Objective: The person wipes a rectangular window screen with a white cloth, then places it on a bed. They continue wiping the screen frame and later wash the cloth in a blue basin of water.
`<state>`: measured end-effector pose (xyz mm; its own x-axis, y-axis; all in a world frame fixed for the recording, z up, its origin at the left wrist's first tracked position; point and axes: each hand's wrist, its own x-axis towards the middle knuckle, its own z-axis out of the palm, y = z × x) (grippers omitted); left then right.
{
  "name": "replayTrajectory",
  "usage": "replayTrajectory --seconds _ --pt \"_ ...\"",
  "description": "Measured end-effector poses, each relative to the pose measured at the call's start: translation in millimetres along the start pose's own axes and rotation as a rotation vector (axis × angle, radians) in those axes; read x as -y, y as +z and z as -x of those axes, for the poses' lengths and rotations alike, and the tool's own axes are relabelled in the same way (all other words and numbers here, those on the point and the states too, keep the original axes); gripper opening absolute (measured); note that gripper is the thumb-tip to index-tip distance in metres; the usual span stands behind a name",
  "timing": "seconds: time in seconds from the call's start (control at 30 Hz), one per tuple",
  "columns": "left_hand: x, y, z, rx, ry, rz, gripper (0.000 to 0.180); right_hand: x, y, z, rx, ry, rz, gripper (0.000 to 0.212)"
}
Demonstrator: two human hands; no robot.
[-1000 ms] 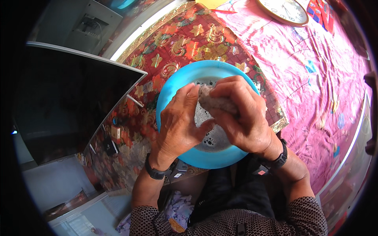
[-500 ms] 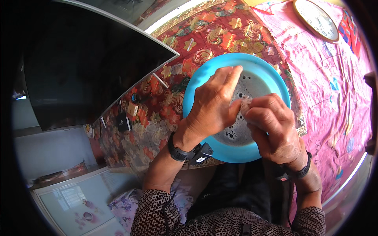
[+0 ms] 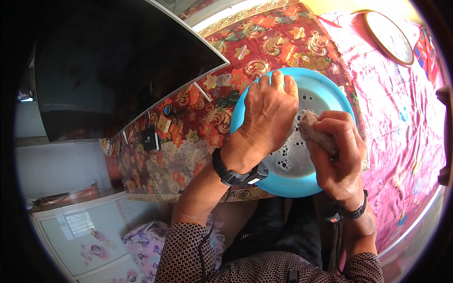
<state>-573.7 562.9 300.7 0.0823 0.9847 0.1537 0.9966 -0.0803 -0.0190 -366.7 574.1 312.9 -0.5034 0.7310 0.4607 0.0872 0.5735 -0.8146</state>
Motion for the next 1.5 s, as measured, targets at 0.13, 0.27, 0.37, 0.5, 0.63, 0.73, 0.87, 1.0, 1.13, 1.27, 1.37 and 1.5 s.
replayTrajectory --seconds 0.13,0.27,0.37,0.5,0.63,0.73,0.87,1.0,1.13,1.27,1.37,1.5 --pt "2 11 -12 -0.067 0.066 -0.228 0.028 16 5 -14 0.079 -0.153 -0.165 0.039" --pt "-2 17 -21 0.011 0.094 -0.363 0.028 41 34 -35 0.134 -0.421 -0.158 0.038" --pt "-4 17 -19 0.155 0.112 -0.371 0.033 55 41 -40 0.351 -0.48 0.07 0.036" --pt "14 11 -17 0.075 0.167 -0.485 0.038 40 -3 -42 0.666 -0.299 -0.005 0.039" --pt "30 10 -13 0.035 0.177 -0.304 0.036 23 -14 -37 0.338 -0.21 -0.018 0.039" --pt "33 12 -14 -0.049 0.2 -0.259 0.03 20 -11 -32 0.237 -0.11 -0.049 0.044" --pt "28 18 -21 0.027 0.159 -0.295 0.03 17 2 -30 0.192 -0.154 -0.153 0.045" --pt "22 22 -32 0.016 0.163 -0.339 0.029 25 23 -34 0.214 -0.244 -0.285 0.037" --pt "15 24 -30 0.017 0.197 -0.351 0.036 32 40 -50 0.277 -0.368 -0.075 0.038" --pt "23 21 -20 -0.083 0.306 -0.376 0.035 20 29 -66 -0.068 -0.337 0.181 0.042" --pt "20 29 -26 -0.007 0.246 -0.376 0.035 24 28 -61 -0.053 -0.352 -0.023 0.036" --pt "12 37 -30 0.031 0.214 -0.451 0.031 31 48 -50 0.197 -0.536 0.05 0.036"
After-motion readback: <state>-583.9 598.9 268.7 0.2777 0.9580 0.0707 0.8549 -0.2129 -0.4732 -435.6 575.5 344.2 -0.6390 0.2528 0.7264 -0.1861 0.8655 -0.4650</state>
